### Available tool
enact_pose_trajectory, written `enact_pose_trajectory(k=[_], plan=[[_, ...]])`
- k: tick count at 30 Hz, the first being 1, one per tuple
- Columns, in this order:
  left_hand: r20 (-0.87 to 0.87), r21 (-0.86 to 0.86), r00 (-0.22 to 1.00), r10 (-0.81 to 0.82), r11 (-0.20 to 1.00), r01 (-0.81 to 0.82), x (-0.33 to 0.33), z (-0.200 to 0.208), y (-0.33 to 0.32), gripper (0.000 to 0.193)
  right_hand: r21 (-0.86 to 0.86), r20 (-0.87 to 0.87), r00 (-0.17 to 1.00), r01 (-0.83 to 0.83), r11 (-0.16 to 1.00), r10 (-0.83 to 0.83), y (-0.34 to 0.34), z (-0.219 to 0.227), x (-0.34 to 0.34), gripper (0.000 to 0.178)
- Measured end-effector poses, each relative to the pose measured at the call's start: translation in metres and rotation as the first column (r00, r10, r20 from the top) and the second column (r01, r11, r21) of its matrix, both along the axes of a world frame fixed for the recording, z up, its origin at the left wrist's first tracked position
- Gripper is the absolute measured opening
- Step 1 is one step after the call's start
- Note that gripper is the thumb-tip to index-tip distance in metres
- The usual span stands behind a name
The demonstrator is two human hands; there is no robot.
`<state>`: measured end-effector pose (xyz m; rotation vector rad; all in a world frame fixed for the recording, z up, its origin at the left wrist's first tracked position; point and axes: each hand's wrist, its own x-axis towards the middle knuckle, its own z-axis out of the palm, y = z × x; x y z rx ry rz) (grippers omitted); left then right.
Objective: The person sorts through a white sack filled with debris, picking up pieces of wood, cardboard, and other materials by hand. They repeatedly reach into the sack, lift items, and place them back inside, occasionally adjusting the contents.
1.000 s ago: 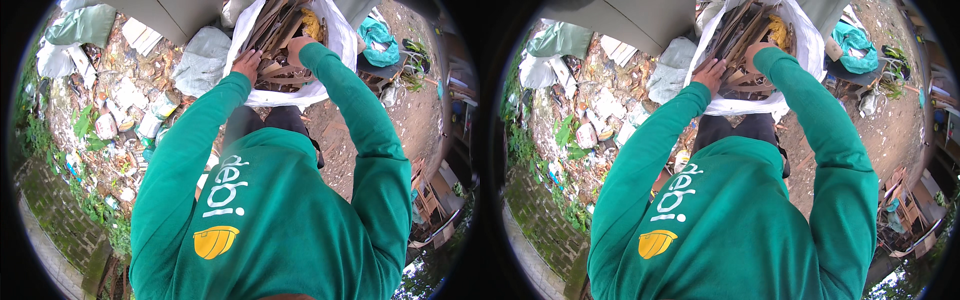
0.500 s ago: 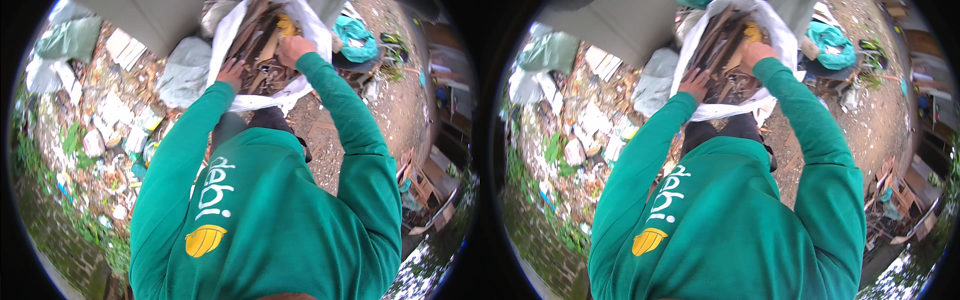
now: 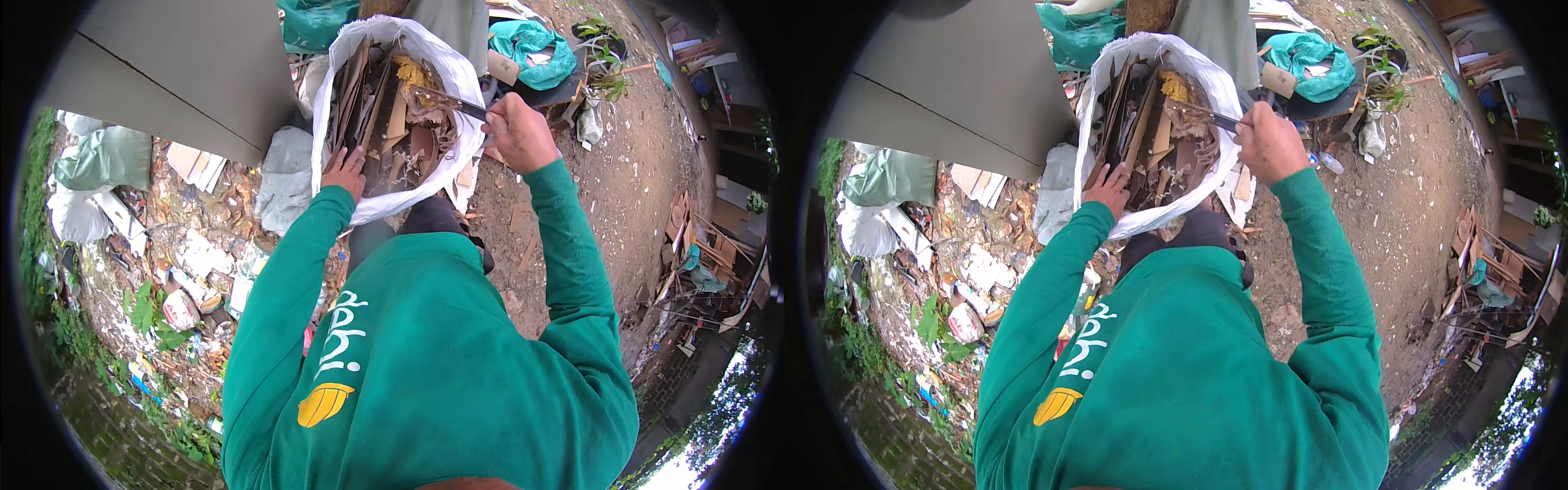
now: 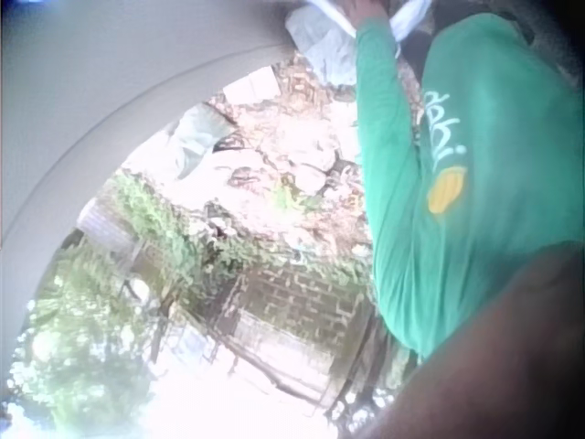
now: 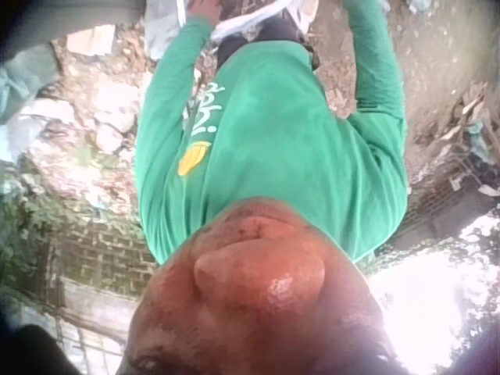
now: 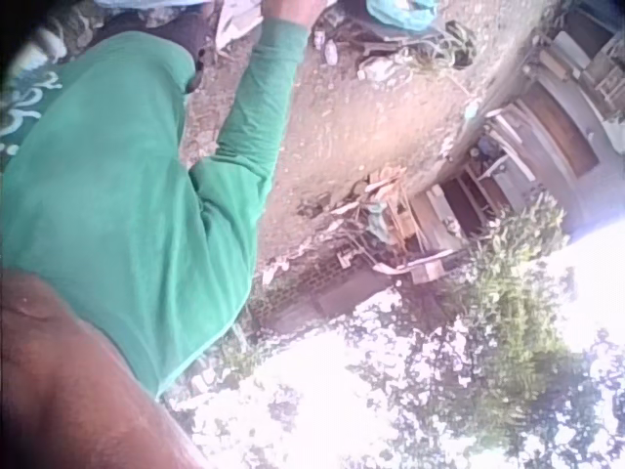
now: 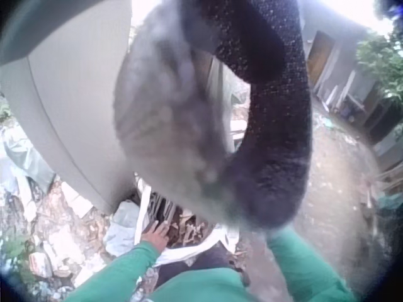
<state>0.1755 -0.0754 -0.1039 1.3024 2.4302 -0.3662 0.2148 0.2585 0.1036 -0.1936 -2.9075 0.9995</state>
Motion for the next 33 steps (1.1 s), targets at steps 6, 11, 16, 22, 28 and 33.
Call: enact_pose_trajectory(k=[6, 11, 16, 22, 28, 33], plan=[[-0.021, -0.017, 1.0, 0.011, 1.0, -0.012, 0.004, -0.024, -0.01, 0.029, -0.407, 0.09, 0.978, 0.209, 0.889, -0.189, -0.018, -0.023, 0.009, 0.013], [0.069, -0.051, 0.997, 0.035, 0.998, -0.031, -0.01, 0.003, 0.0, 0.029, -0.014, -0.461, 0.882, 0.104, 0.995, -0.098, -0.044, -0.05, -0.001, 0.019], [0.058, -0.036, 0.998, 0.021, 0.999, -0.019, -0.007, 0.008, -0.003, 0.029, 0.003, -0.648, 0.761, 0.051, 0.999, -0.037, -0.065, -0.057, 0.004, 0.02], [0.141, -0.042, 0.989, 0.051, 0.998, -0.045, -0.013, 0.001, 0.011, 0.028, 0.129, -0.323, 0.942, 0.144, 0.981, -0.096, -0.048, -0.113, -0.008, 0.018], [0.14, -0.142, 0.99, -0.026, 0.989, 0.046, -0.017, 0.027, 0.018, 0.034, 0.195, -0.461, 0.886, 0.043, 0.98, 0.053, -0.045, -0.12, -0.02, 0.019], [0.161, -0.206, 0.984, -0.082, 0.972, 0.115, -0.024, 0.016, 0.006, 0.047, 0.036, -0.579, 0.813, 0.102, 0.994, -0.062, -0.068, -0.04, -0.028, 0.017]])
